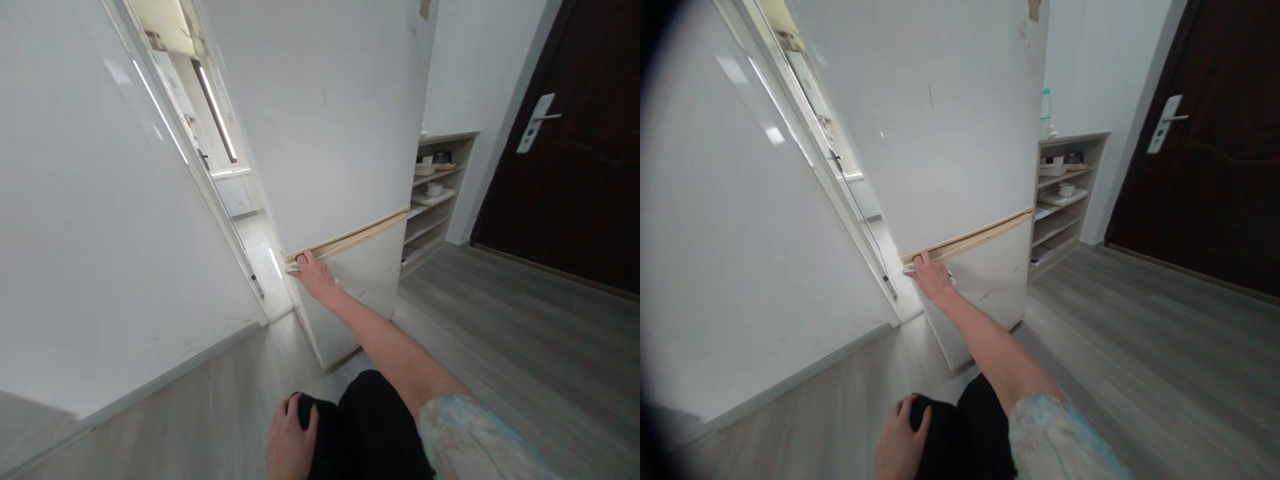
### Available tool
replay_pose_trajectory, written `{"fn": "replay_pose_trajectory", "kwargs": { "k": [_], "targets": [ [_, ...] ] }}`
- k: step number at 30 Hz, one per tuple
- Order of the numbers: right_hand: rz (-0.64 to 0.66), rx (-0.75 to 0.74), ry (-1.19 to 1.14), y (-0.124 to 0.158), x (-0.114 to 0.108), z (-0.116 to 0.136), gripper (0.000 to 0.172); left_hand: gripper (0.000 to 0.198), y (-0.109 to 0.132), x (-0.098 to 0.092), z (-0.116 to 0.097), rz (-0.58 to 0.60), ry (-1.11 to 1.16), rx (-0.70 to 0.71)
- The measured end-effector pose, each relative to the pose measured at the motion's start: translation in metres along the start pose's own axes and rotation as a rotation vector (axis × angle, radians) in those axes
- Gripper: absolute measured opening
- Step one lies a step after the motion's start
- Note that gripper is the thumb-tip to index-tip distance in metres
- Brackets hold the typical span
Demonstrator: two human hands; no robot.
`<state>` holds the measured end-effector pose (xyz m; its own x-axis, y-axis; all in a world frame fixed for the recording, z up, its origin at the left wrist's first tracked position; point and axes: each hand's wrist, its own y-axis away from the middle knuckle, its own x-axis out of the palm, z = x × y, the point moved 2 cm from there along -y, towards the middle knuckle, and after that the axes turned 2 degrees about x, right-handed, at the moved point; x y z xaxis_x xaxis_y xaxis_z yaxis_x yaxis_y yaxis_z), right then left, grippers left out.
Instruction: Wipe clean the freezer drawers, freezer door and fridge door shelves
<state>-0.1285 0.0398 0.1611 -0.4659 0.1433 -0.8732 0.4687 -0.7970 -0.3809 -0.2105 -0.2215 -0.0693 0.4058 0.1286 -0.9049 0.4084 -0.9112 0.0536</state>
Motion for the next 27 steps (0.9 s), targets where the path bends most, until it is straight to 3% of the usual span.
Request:
{"fn": "replay_pose_trajectory", "kwargs": {
  "k": [3, 6, 13, 17, 22, 27],
  "targets": [
    [-0.016, -0.051, -0.024, 0.028, -0.006, -0.011, 0.055, 0.059, 0.009, -0.012, 0.034, -0.04, 0.037, -0.085],
    [-0.088, -0.14, -0.094, 0.08, -0.019, -0.04, 0.054, 0.065, 0.016, -0.024, 0.063, -0.064, 0.072, -0.161],
    [-0.238, -0.258, -0.296, 0.203, -0.086, -0.113, 0.045, 0.072, 0.03, -0.033, 0.082, -0.138, 0.088, -0.171],
    [-0.286, 0.009, -0.317, 0.27, -0.129, -0.15, 0.045, 0.068, 0.029, -0.026, 0.076, -0.173, 0.087, -0.114],
    [-0.416, 0.444, -0.265, 0.352, -0.177, -0.199, 0.056, 0.069, 0.018, -0.016, 0.042, -0.105, 0.012, -0.049],
    [-0.54, 0.874, -0.145, 0.394, -0.209, -0.251, 0.089, 0.064, 0.008, -0.005, 0.005, -0.065, -0.049, 0.057]
  ]
}}
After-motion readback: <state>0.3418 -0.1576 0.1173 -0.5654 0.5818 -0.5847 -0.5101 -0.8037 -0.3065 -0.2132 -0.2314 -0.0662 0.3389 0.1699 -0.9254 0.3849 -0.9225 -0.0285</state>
